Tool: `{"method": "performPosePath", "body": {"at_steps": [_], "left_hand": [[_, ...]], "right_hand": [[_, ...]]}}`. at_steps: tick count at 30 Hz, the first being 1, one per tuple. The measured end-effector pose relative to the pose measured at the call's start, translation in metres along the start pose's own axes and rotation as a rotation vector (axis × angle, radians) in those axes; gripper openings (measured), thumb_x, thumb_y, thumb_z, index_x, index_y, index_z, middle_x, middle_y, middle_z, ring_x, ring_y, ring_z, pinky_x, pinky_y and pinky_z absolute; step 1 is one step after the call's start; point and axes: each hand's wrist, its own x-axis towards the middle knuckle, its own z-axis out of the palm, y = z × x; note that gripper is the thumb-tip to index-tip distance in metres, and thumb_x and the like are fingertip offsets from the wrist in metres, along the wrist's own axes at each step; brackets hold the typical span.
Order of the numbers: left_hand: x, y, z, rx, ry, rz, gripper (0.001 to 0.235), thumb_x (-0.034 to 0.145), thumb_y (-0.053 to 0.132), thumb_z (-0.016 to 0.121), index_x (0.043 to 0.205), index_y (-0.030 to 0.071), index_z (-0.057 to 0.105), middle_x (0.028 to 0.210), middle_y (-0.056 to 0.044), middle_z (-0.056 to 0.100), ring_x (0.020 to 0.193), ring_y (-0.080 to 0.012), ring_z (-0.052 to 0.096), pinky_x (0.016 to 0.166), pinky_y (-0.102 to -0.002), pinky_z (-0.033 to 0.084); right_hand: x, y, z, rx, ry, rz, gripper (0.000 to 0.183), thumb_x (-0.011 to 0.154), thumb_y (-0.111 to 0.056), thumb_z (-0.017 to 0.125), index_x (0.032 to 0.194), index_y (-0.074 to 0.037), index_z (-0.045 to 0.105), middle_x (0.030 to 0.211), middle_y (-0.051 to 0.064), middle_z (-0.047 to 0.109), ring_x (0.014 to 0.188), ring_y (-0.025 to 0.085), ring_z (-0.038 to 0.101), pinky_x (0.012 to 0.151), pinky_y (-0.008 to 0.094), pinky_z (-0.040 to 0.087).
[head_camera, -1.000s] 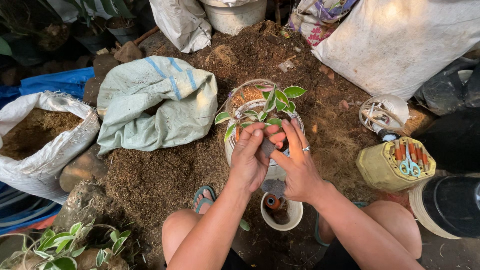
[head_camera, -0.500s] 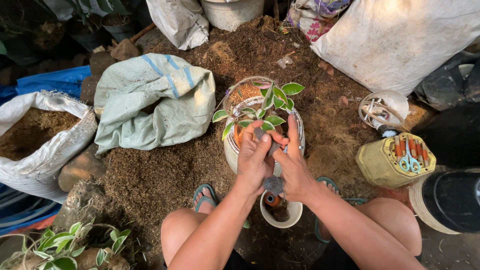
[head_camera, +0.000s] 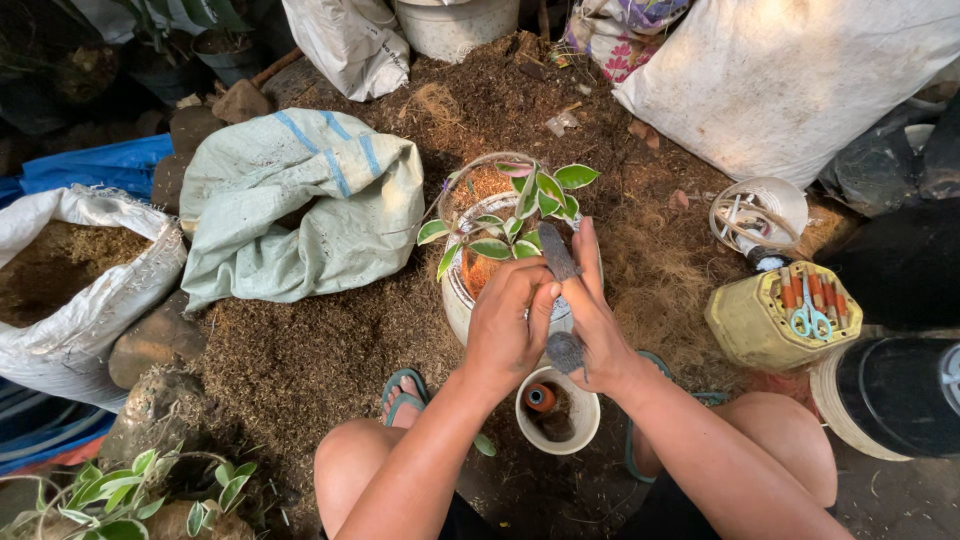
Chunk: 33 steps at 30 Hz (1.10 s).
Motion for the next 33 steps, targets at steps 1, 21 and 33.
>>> {"method": "performPosePath", "body": {"at_steps": [1,21,33], "left_hand": [[0.001,-0.002,-0.001,0.021,-0.011,0.009,0.016,0.100,0.015,0.069,0.109,0.004,0.060,0.113,-0.014,0.066,0.102,-0.0336,0.065,0.088,-0.042,0.053],[-0.001,-0.002,-0.014,0.369,-0.232,-0.008,0.016,0.089,0.022,0.074,0.094,0.007,0.071,0.087,-0.012,0.061,0.079,-0.0341,0.063,0.072,-0.046,0.051],[-0.014,0.007,-0.008,0.062,-0.037,0.139,0.012,0.099,0.012,0.068,0.105,0.003,0.064,0.101,-0.013,0.063,0.091,-0.0325,0.064,0.082,-0.043,0.052]], "right_hand": [[-0.001,-0.001,0.001,0.003,-0.004,0.022,0.096,0.097,-0.066,0.053,0.159,0.004,0.032,0.174,0.033,-0.012,0.165,0.048,-0.001,0.133,0.055,0.009],[0.015,-0.026,0.000,-0.831,-0.325,0.073,0.047,0.069,-0.020,0.077,0.105,0.008,0.068,0.155,0.027,0.037,0.140,0.044,0.039,0.111,0.053,0.038],[0.013,-0.018,-0.006,-0.228,-0.128,0.432,0.039,0.094,-0.011,0.054,0.130,-0.001,0.065,0.132,0.015,0.068,0.121,0.032,0.064,0.097,0.041,0.054]]}}
